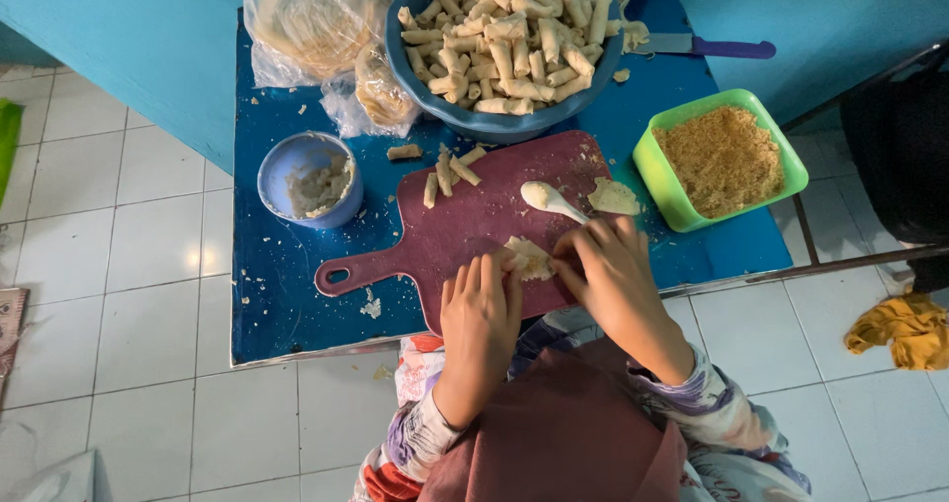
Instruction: The person sits at a small table and shapes pieces of dough by hand into short cylinders on a cutting board, dips them in a small bowl of paste, and coats them in a green container of brown crumbs. Finished coated pieces are placed into a large bowl that fills over the episode, and at the end the person unwraps a stack of dough sheets.
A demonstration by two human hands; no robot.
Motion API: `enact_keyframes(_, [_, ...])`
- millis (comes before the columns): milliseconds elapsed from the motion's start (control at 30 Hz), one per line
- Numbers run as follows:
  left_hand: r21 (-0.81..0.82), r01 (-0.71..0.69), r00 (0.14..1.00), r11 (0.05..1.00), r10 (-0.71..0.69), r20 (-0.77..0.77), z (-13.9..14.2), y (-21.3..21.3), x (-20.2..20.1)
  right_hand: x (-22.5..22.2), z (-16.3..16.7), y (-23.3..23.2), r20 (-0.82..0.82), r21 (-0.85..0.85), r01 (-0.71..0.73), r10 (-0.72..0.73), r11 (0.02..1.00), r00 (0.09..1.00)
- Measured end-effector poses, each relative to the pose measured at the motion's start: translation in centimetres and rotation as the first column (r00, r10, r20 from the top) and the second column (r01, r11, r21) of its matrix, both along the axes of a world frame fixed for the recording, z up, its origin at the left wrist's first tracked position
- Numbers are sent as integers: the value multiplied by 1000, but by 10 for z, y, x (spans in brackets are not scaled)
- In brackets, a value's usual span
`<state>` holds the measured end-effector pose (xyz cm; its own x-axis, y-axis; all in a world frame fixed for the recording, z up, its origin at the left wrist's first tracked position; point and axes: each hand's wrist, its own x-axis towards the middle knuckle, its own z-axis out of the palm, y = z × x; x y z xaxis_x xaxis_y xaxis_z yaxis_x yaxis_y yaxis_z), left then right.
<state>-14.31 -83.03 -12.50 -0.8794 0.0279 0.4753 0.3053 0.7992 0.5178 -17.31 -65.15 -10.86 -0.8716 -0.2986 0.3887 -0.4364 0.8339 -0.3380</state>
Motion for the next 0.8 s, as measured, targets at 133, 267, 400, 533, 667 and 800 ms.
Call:
enact_keyframes(133, [-23, 10, 1000, 1000, -11, -15, -1, -1, -1, -4, -1, -3, -13, -5, -27, 27, 1000, 1000])
enact_keyframes(267, [-47, 39, 999, 998, -40, -15, 2, -3, -2, -5, 4, -5, -20, 6, -59, 59, 998, 998])
enact_keyframes(400, [-21, 20, 998, 1000, -21, -61, 7, 1, -2, -6, 9, -8, 79, -139, -75, 86, 987, 993])
enact_keyframes(533, [-24, 10, 997, 1000, -12, -81, 9, 3, -2, -9, 11, -9, 165, -336, -118, 182, 934, 969])
enact_keyframes(667, [-27, 16, 996, 1000, -18, -83, 5, 3, -2, -10, 7, -9, 259, -469, -122, 269, 875, 928])
enact_keyframes(800, [-54, -10, 1000, 999, 10, -5, 0, 3, -5, -10, 0, -10, 60, -258, -216, 239, 942, 969])
